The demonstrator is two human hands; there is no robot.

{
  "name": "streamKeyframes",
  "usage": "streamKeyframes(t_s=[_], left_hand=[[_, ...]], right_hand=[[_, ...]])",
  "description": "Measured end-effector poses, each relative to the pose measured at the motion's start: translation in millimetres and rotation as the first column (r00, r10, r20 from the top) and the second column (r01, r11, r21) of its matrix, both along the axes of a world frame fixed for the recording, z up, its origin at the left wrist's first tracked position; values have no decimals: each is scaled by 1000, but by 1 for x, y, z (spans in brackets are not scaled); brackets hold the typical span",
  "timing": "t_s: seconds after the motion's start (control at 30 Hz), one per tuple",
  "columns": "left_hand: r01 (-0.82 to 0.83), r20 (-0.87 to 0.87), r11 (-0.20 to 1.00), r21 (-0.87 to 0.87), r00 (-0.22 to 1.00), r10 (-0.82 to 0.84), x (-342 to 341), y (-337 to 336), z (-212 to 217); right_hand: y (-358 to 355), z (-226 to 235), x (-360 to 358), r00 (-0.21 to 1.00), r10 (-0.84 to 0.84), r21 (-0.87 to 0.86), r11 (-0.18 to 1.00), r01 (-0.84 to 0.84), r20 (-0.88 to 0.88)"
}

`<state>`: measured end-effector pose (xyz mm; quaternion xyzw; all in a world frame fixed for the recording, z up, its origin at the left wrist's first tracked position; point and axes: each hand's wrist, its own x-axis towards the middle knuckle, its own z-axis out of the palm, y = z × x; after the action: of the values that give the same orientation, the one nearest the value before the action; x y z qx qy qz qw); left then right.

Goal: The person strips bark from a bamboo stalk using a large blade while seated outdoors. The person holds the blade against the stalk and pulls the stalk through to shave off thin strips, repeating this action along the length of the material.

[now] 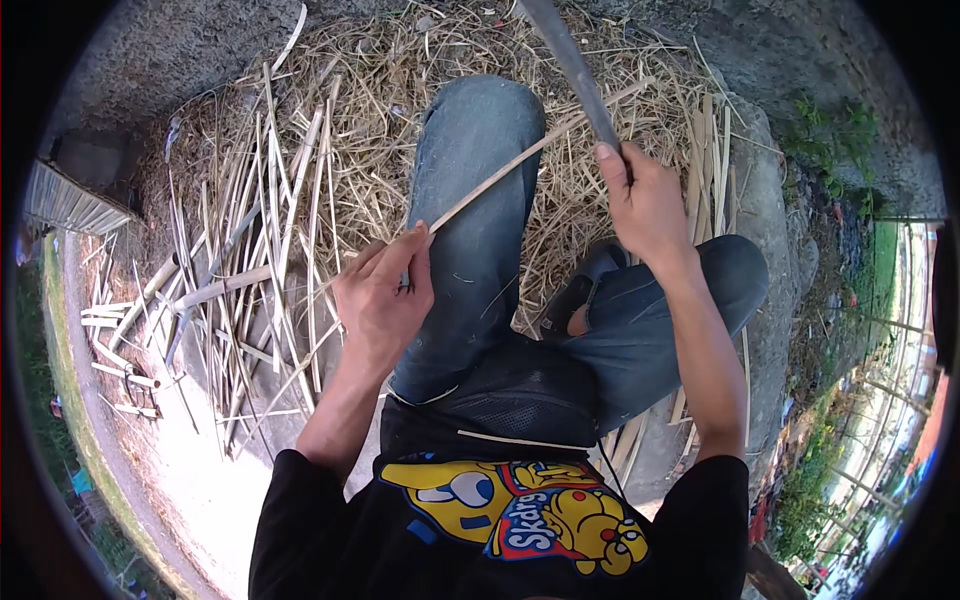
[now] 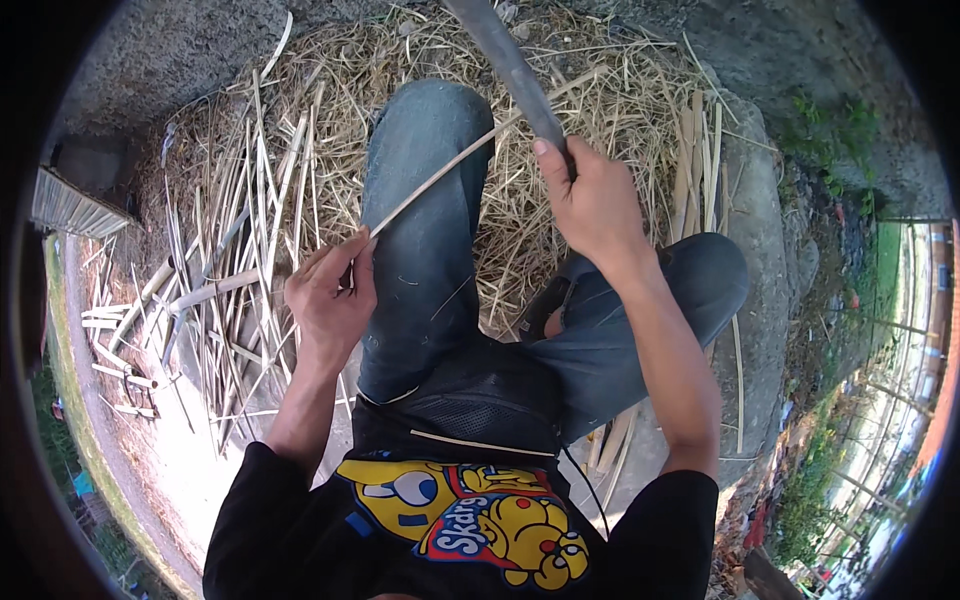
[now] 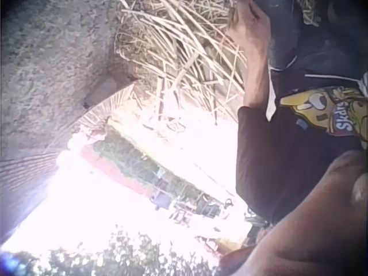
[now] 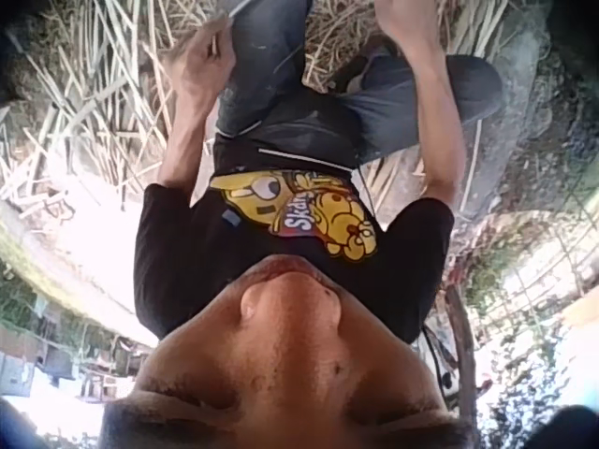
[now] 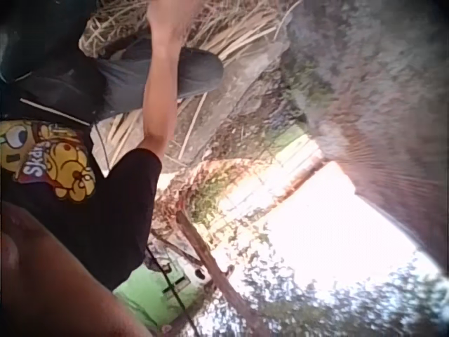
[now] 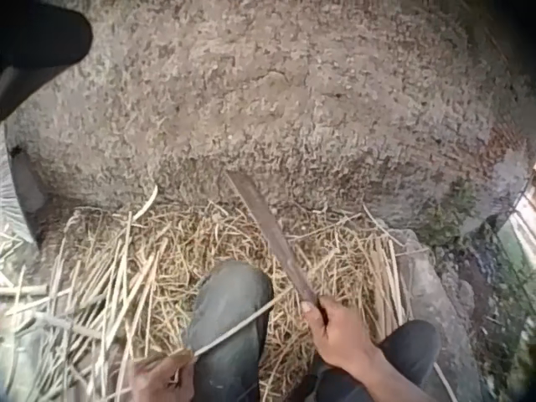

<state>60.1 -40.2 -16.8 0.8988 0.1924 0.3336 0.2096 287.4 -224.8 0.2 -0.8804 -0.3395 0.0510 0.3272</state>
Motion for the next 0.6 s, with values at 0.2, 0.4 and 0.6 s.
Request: streamKeyframes(t_s=[0.2, 0.4, 0.6], left_hand=[[32, -3, 999, -7, 999, -32, -3, 4, -4], [15, 61, 999, -30, 998, -13, -40, 14, -15], [-12, 123, 1000, 22, 992, 9, -47, 13, -25]], right_hand=[[27, -14, -58, 939, 325, -106, 944, -314, 114], [-14, 0, 74, 940, -341, -25, 940, 342, 21], [-60, 3, 77, 892, -366, 179, 890, 418, -265]])
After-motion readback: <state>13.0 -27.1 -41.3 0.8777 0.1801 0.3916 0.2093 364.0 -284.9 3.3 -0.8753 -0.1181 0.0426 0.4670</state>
